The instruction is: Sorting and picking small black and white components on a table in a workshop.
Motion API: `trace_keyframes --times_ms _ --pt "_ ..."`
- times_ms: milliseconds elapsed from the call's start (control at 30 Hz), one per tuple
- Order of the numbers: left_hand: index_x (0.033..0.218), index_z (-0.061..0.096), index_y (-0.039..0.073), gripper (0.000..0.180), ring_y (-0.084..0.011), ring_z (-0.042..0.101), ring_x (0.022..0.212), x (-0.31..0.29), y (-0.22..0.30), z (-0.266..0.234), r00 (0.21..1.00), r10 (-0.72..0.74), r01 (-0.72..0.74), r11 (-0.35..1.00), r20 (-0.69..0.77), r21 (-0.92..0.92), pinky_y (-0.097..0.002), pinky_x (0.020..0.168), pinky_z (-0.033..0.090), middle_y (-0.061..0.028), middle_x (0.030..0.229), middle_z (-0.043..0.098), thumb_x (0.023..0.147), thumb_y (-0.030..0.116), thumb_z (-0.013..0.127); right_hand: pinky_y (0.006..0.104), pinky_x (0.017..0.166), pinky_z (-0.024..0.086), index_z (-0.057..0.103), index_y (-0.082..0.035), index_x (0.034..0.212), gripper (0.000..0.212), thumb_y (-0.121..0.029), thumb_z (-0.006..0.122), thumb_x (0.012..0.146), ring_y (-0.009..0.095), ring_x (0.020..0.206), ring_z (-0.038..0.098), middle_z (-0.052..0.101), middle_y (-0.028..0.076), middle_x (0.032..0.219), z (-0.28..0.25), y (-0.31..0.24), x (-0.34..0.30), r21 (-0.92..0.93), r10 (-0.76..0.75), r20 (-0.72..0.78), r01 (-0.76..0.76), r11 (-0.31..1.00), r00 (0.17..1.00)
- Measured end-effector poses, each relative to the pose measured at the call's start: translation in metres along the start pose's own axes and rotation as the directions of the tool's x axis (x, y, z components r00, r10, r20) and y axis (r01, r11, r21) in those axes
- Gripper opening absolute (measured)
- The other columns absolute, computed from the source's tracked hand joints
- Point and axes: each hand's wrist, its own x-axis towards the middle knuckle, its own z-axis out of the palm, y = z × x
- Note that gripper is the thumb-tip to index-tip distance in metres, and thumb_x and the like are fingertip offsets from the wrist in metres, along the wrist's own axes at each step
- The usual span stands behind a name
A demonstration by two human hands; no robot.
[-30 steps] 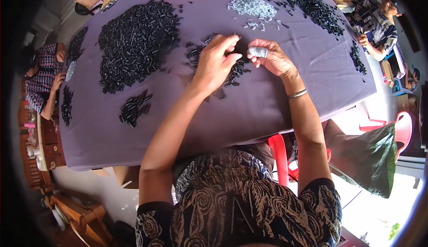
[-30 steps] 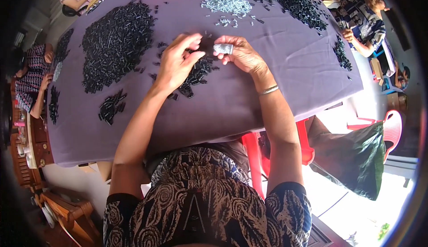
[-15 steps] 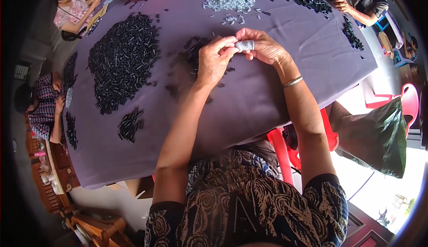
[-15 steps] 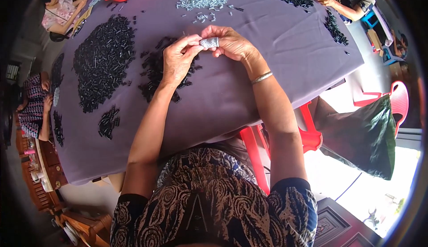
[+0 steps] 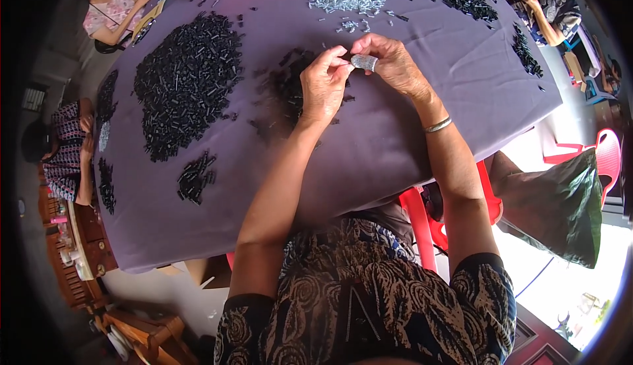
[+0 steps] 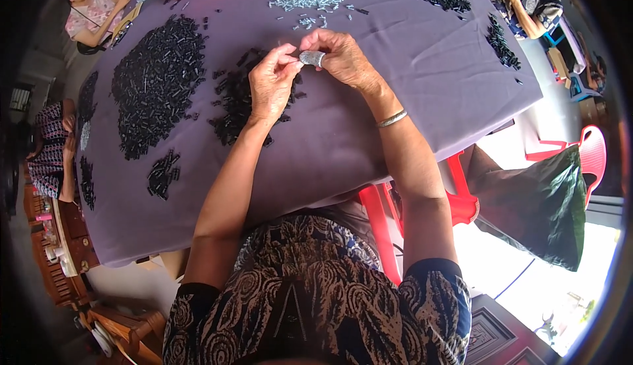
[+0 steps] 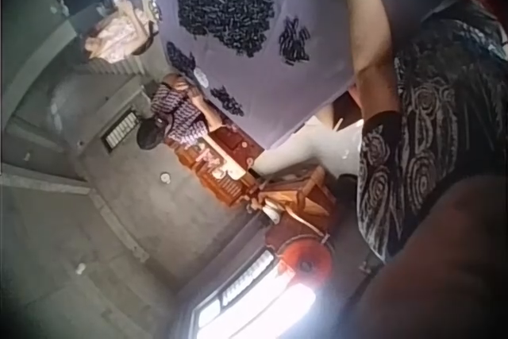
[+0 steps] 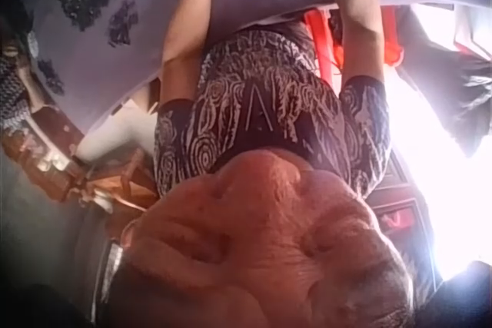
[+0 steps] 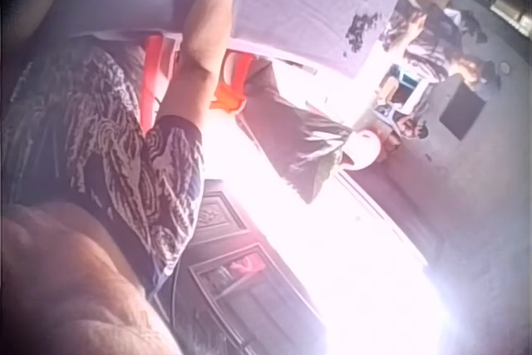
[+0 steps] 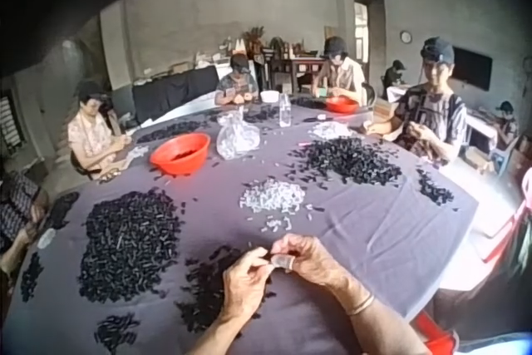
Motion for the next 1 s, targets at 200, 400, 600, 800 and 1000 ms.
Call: trace_keyframes --times_ms 200,400,600,800,1000 --pt "0.113 0.055 0.0 0.034 -0.0079 0.054 0.069 -0.001 0.002 -0.003 0.998 0.035 -0.036 0.999 0.045 0.034 -0.0227 0.066 0.047 -0.003 0.077 0.06 0.079 -0.005 0.062 0.0205 0.069 0.046 0.06 -0.004 0.091 0.014 0.0 0.065 0.079 0.004 0.073 0.053 0.06 -0.003 0.077 0.01 -0.006 -0.003 -0.15 -0.144 -0.068 0.132 0.98 0.987" --pt "0.124 0.044 -0.001 0.045 -0.0111 0.056 0.07 0.001 0.005 -0.002 0.991 -0.05 0.07 0.985 0.126 -0.156 -0.0244 0.066 0.048 -0.0048 0.077 0.058 0.082 -0.003 0.06 0.0211 0.067 0.046 0.06 -0.004 0.091 0.012 0.0 0.063 0.08 0.004 0.074 0.052 0.059 -0.002 0.079 0.0 -0.01 -0.003 -0.004 -0.112 -0.023 0.112 0.994 0.993" --pt "0.12 0.05 0.003 0.039 -0.0089 0.055 0.071 0.0 0.006 -0.003 0.984 -0.01 0.025 0.996 0.18 -0.084 -0.0241 0.07 0.047 -0.0033 0.077 0.06 0.082 0.002 0.061 0.0204 0.063 0.042 0.06 -0.007 0.091 0.013 0.0 0.053 0.082 0.006 0.072 0.052 0.059 -0.005 0.082 -0.02 -0.009 -0.003 -0.078 0.025 -0.037 -0.028 0.997 0.999" --pt "0.118 0.053 0.006 0.041 -0.0095 0.056 0.068 -0.003 0.016 -0.008 0.952 -0.038 0.007 0.994 0.303 0.105 -0.0239 0.067 0.047 -0.0044 0.08 0.064 0.079 0.0 0.062 0.019 0.056 0.038 0.061 -0.008 0.088 0.009 -0.015 0.058 0.083 0.003 0.064 0.047 0.06 -0.004 0.074 -0.028 -0.018 -0.007 -0.291 0.157 0.075 -0.129 0.948 0.985" --pt "0.117 0.054 0.006 0.041 -0.0125 0.059 0.069 -0.002 0.01 -0.009 0.968 -0.014 -0.012 0.995 0.252 0.101 -0.025 0.066 0.048 -0.0064 0.084 0.065 0.078 -0.007 0.054 0.0199 0.05 0.039 0.064 -0.007 0.089 0.014 -0.017 0.054 0.085 0.004 0.057 0.047 0.061 0.0 0.067 -0.035 -0.01 -0.002 -0.401 0.157 -0.247 -0.248 0.882 0.956"
